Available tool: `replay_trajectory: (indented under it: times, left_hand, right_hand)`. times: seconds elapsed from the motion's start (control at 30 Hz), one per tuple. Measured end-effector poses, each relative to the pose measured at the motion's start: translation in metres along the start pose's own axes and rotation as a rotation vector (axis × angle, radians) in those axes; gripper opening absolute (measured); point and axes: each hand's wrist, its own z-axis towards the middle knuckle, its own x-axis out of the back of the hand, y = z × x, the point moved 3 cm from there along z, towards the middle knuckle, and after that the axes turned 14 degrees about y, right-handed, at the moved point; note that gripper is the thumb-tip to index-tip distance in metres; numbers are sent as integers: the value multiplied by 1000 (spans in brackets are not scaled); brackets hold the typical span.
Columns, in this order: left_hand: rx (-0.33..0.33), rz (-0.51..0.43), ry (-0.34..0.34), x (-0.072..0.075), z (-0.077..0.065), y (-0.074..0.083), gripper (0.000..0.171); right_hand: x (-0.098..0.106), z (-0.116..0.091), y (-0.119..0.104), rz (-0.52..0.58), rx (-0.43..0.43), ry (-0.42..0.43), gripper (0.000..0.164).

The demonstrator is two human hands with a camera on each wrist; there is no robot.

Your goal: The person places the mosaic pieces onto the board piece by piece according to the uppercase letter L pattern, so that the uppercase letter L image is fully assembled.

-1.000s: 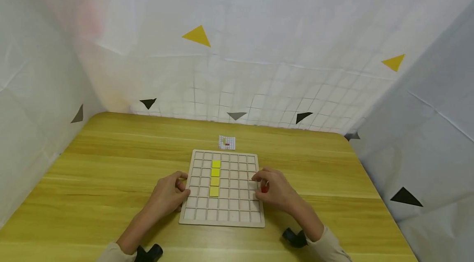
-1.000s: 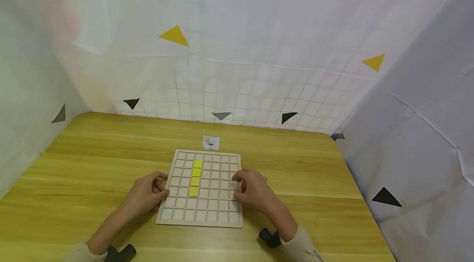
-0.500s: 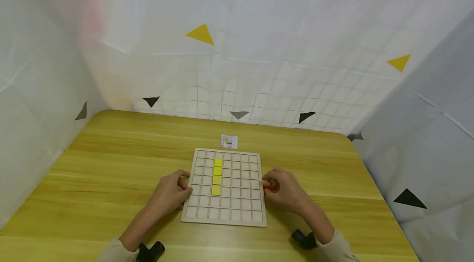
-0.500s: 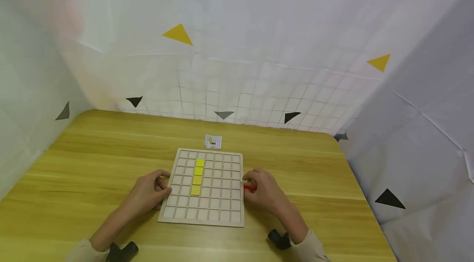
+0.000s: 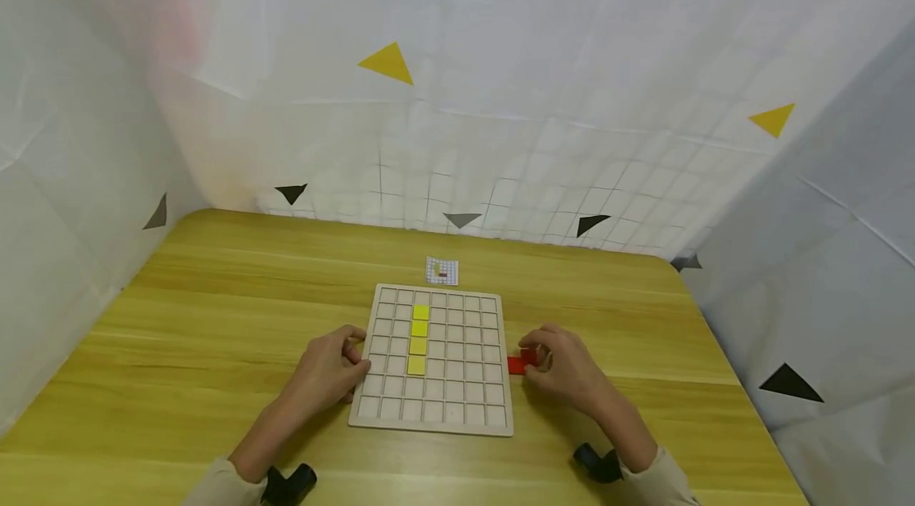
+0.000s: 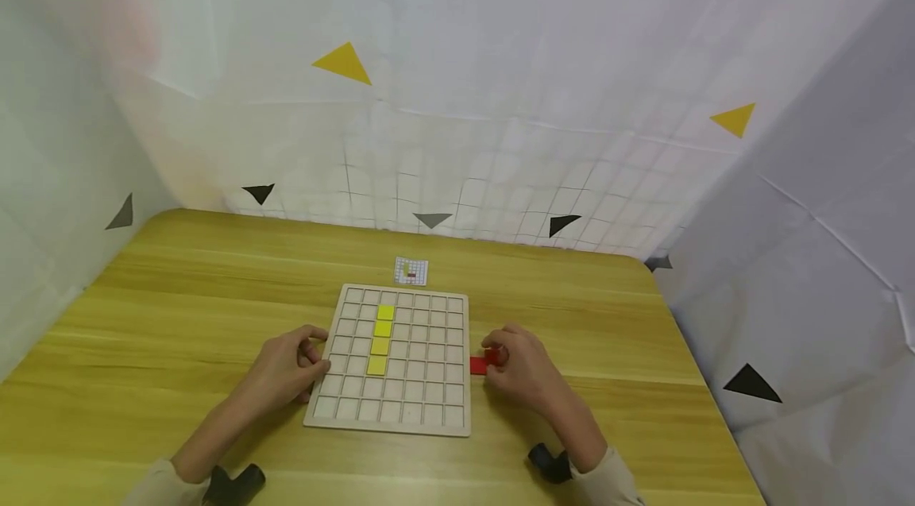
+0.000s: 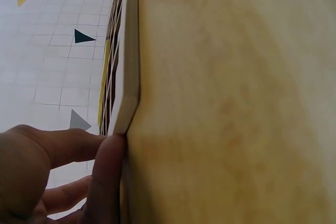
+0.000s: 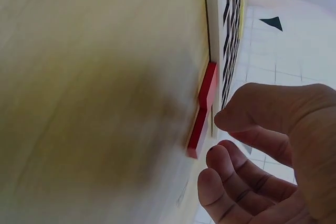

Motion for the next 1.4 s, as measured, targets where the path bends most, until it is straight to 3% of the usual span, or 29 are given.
replay_trajectory:
  times: [0.43, 1.2, 1.4]
  left_hand:
    - [18, -3, -5, 0, 0, 0, 41]
    - [19, -23, -2, -1, -1, -2, 41]
    - [14, -23, 0, -1, 0, -2, 41]
  right_hand:
    - [-4, -2, 12, -43, -56, -34, 35]
    - [-4, -3, 15, -5, 2, 25, 30]
    - [-2, -1, 14, -14, -26, 21, 29]
